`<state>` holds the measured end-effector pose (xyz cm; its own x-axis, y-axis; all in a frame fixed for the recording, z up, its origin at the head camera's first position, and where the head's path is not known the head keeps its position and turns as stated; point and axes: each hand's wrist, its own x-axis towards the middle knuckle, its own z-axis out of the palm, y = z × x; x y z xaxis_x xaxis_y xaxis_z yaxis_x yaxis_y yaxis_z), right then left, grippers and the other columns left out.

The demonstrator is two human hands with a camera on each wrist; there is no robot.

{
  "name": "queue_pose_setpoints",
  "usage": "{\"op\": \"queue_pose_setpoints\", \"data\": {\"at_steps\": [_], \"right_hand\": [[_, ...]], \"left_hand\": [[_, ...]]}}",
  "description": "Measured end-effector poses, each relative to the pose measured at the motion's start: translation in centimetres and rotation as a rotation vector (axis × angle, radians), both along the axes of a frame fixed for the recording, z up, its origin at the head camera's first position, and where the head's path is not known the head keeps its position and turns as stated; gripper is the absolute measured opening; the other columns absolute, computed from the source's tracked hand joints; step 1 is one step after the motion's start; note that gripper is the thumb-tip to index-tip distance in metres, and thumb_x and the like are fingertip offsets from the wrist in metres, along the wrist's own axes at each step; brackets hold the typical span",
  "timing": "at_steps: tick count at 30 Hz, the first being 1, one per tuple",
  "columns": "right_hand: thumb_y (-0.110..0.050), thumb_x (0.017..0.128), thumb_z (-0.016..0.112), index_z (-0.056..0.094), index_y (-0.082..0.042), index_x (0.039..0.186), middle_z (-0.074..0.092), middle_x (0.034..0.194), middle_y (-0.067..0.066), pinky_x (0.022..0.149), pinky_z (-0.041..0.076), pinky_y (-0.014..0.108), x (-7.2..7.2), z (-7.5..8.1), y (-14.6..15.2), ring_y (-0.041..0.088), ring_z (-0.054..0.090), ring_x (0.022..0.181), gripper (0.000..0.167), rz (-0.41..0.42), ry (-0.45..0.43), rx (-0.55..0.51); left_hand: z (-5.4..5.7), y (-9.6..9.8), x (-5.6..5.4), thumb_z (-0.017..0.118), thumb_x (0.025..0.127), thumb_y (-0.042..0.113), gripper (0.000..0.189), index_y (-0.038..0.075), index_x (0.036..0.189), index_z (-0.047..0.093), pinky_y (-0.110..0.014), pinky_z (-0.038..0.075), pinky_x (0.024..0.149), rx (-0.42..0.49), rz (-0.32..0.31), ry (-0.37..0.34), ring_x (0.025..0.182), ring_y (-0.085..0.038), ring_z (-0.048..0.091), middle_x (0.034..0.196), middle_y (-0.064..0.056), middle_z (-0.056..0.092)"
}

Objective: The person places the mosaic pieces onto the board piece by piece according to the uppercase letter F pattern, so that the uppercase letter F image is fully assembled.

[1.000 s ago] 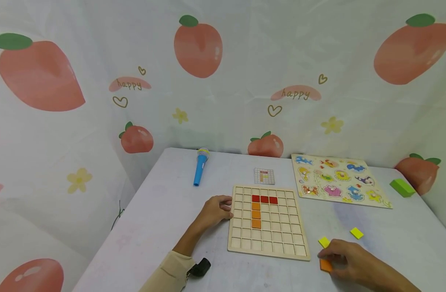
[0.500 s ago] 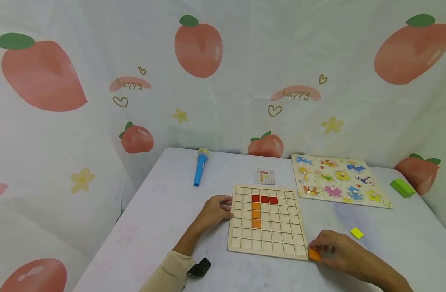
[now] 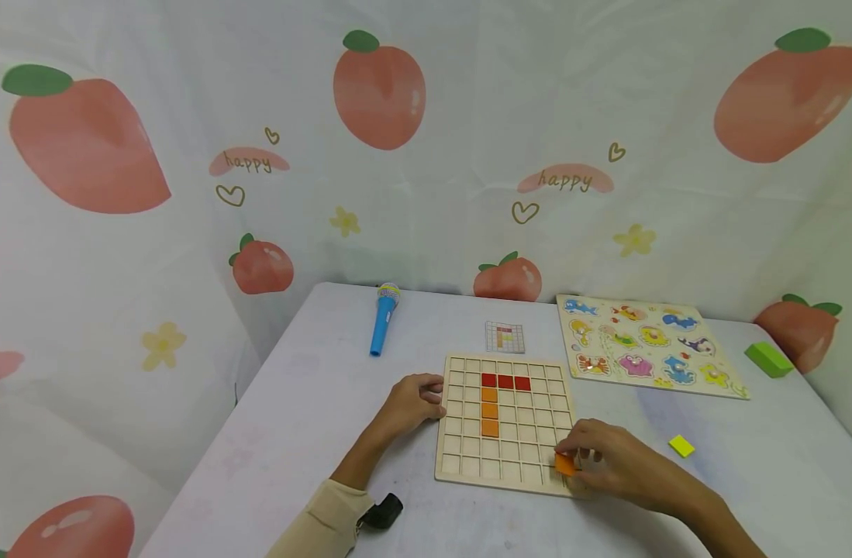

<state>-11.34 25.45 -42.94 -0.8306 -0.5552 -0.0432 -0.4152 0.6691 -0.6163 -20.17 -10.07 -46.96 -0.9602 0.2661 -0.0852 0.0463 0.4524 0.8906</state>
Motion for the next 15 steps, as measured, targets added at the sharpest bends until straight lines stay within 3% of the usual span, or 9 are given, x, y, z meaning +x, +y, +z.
{"op": "queue_pose_setpoints", "data": {"at_steps": [5,15], "right_hand": [[-0.017,0.094,0.076,0.078,-0.02,0.119,0.064,0.106,-0.017,0.08,0.055,0.025,-0.7,0.2,-1.3,0.005,0.059,0.095,0.025,0.012,0.026,-0.027],[-0.017,0.095,0.077,0.079,-0.017,0.117,0.066,0.107,-0.016,0.085,0.056,0.027,-2.0,0.2,-3.5,0.006,0.061,0.097,0.023,0.046,0.046,-0.022]], "left_hand": [[0.1,0.0,0.0,0.081,0.086,0.0,0.057,-0.006,0.14,0.063,-0.035,0.061,0.088,0.004,-0.005,0.004,0.109,-0.024,0.071,0.127,-0.014,0.071],[0.1,0.0,0.0,0.081,0.085,0.001,0.057,-0.005,0.14,0.064,-0.036,0.061,0.089,0.001,0.0,-0.001,0.109,-0.024,0.071,0.128,-0.014,0.072]]}}
